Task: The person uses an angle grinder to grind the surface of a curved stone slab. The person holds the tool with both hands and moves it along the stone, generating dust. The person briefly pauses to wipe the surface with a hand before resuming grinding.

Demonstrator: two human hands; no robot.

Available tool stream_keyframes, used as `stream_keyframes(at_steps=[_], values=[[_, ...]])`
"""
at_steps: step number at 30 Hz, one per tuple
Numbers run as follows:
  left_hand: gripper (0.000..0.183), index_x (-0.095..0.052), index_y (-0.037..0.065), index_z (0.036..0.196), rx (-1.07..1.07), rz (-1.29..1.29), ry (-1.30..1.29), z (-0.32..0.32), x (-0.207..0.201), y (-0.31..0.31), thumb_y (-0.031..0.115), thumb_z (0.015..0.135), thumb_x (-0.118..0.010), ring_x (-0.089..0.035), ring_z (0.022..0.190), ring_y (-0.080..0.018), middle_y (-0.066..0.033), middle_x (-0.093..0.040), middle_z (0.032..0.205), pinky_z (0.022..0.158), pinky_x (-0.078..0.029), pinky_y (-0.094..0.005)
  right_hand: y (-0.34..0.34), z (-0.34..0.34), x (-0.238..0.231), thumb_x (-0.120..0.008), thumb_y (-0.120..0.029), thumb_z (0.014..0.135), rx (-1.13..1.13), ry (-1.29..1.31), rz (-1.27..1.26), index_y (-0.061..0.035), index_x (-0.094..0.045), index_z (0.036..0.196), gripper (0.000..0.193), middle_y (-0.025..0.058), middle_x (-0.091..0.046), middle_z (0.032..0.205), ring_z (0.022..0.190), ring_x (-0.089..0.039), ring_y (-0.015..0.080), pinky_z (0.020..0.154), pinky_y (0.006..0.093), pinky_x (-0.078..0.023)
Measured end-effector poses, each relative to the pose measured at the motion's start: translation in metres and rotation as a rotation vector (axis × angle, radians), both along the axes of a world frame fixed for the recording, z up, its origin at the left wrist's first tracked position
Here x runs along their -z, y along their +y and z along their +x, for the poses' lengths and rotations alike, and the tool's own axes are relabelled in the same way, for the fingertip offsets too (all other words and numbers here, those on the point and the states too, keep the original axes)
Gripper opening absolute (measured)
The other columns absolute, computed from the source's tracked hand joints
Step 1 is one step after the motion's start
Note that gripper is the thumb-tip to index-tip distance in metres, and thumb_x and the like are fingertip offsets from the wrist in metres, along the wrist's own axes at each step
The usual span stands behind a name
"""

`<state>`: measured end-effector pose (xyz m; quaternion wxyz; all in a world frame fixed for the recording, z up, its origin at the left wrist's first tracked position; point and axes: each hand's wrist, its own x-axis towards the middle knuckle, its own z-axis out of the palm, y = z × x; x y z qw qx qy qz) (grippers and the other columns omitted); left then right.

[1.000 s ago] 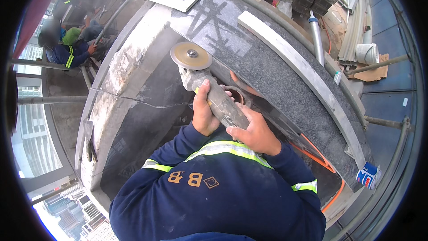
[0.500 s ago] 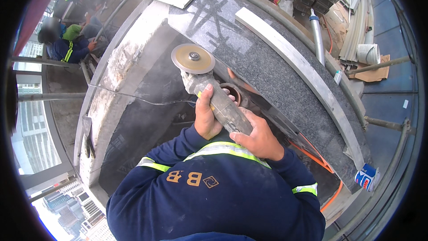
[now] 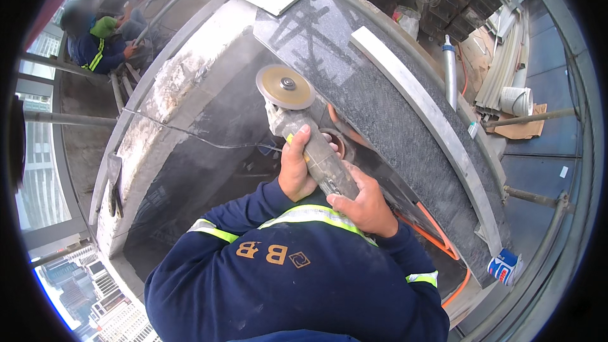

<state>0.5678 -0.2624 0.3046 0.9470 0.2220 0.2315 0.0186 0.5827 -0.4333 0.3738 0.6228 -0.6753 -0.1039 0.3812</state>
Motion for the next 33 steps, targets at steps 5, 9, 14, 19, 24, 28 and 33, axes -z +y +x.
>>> stream_keyframes(at_steps=[5,9,14,19,24,28,33], values=[[0.044,-0.057,0.000,0.114,0.001,-0.005,-0.009,0.006,-0.003,0.008,0.040,0.100,-0.065,-0.070,0.084,-0.0254,-0.0145,-0.067,0.093,0.078,-0.062,-0.0443,0.007,0.005,-0.002,-0.072,-0.014,0.086,-0.004,0.040,-0.012,0.0093,-0.050,0.143,0.065,0.0100,-0.067,0.110,0.087,-0.063,0.0103,0.079,0.0274,-0.052],[0.045,-0.056,0.000,0.116,-0.004,0.016,-0.001,0.011,-0.002,0.017,0.040,0.099,-0.066,-0.070,0.086,-0.0254,-0.0138,-0.065,0.097,0.077,-0.062,-0.0442,0.018,0.009,0.000,-0.073,-0.014,0.086,0.003,-0.013,-0.001,0.0086,-0.051,0.142,0.064,0.0090,-0.067,0.109,0.085,-0.061,0.0094,0.077,0.0271,-0.052],[0.045,-0.056,0.001,0.115,-0.043,0.050,0.014,0.018,-0.002,0.024,0.041,0.099,-0.067,-0.070,0.088,-0.0254,-0.0131,-0.064,0.100,0.076,-0.062,-0.0438,0.025,0.016,0.010,-0.073,-0.017,0.087,-0.031,-0.061,0.003,0.0081,-0.052,0.141,0.063,0.0094,-0.067,0.109,0.086,-0.061,0.0088,0.077,0.0270,-0.051],[0.046,-0.056,0.000,0.115,-0.018,0.063,0.014,0.022,0.004,0.032,0.042,0.099,-0.066,-0.070,0.086,-0.0252,-0.0133,-0.065,0.097,0.076,-0.062,-0.0437,0.032,0.020,0.012,-0.075,-0.022,0.087,-0.021,-0.004,0.011,0.0077,-0.051,0.142,0.067,0.0076,-0.067,0.100,0.080,-0.062,0.0088,0.071,0.0257,-0.051],[0.049,-0.056,-0.001,0.115,-0.053,0.085,0.022,0.028,0.004,0.035,0.044,0.099,-0.065,-0.071,0.084,-0.0256,-0.0146,-0.066,0.094,0.077,-0.062,-0.0441,0.037,0.023,0.015,-0.075,-0.022,0.088,-0.015,0.001,0.033,0.0077,-0.050,0.143,0.068,0.0060,-0.066,0.095,0.074,-0.063,0.0089,0.066,0.0251,-0.051],[0.052,-0.056,-0.002,0.116,-0.035,0.094,0.019,0.032,0.013,0.041,0.045,0.098,-0.066,-0.071,0.085,-0.0261,-0.0163,-0.067,0.095,0.078,-0.062,-0.0440,0.043,0.025,0.018,-0.074,-0.021,0.088,0.001,0.003,0.063,0.0079,-0.050,0.144,0.067,0.0061,-0.066,0.094,0.073,-0.063,0.0090,0.063,0.0244,-0.051],[0.055,-0.057,-0.003,0.116,-0.020,0.104,0.033,0.039,0.015,0.048,0.048,0.097,-0.067,-0.071,0.084,-0.0274,-0.0173,-0.067,0.094,0.078,-0.061,-0.0441,0.051,0.030,0.016,-0.073,-0.017,0.090,0.007,-0.003,0.075,0.0078,-0.048,0.146,0.066,0.0063,-0.067,0.091,0.071,-0.063,0.0091,0.061,0.0237,-0.051]])
